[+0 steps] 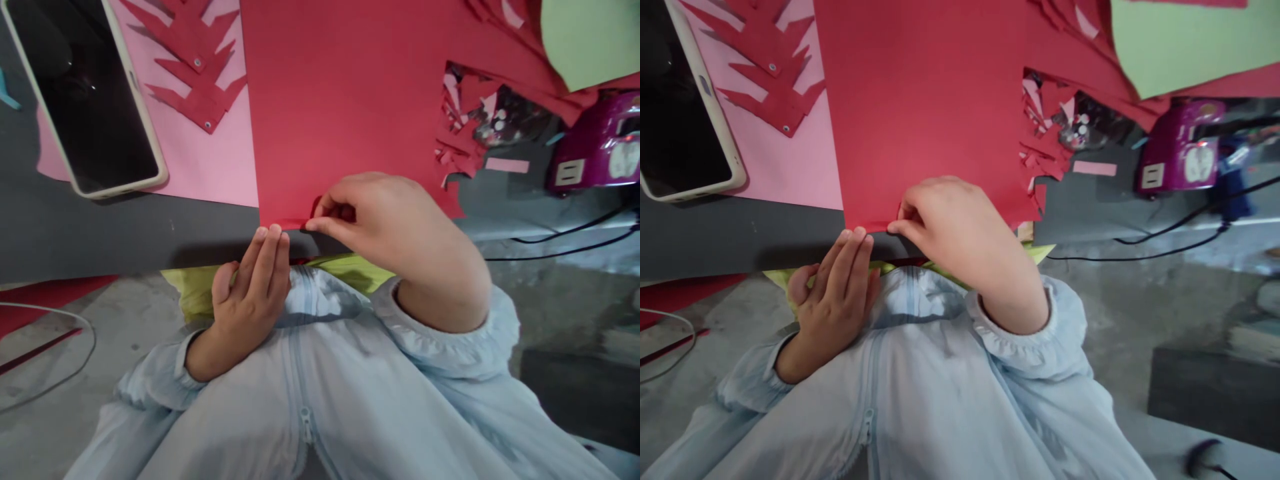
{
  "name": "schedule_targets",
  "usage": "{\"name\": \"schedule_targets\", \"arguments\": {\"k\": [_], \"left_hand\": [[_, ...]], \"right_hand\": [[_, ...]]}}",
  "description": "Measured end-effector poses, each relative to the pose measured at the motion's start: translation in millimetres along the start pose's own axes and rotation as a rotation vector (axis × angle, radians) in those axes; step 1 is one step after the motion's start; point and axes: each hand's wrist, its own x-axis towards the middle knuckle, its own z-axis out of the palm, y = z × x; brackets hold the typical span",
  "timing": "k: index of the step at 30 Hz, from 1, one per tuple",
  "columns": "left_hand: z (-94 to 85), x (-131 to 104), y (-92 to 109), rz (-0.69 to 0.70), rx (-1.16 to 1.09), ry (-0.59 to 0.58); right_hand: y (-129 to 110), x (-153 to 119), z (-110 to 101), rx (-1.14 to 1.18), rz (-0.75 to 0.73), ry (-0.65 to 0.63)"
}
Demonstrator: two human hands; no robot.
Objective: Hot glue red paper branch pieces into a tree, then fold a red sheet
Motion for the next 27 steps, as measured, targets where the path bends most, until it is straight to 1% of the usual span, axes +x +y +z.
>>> {"name": "schedule_targets", "arguments": {"k": [4, 8, 14, 20, 25, 27], "left_hand": [[1.0, 1.7, 0.8, -0.022, -0.006, 0.01], [1.4, 3.4, 1.9, -0.011, -0.001, -0.002], [4.8, 3.3, 5.8, -0.092, -0.056, -0.007], [8.4, 2.4, 6.9, -0.137, -0.095, -0.025], [11.7, 2.5, 8.6, -0.107, -0.029, -0.002], [11.4, 2.6, 9.3, -0.095, 0.003, -0.017]], "right_hand": [[12.6, -8.8, -0.7, 0.025, 0.058, 0.054], [16.0, -9.7, 2.3, 0.018, 0.067, 0.091], [12.9, -5.6, 2.2, -0.031, 0.087, 0.07], [12.1, -4.8, 2.0, -0.021, 0.084, 0.062], [11.7, -4.5, 1.4, -0.028, 0.082, 0.055], [11.1, -4.5, 0.6, -0.039, 0.086, 0.044]]}}
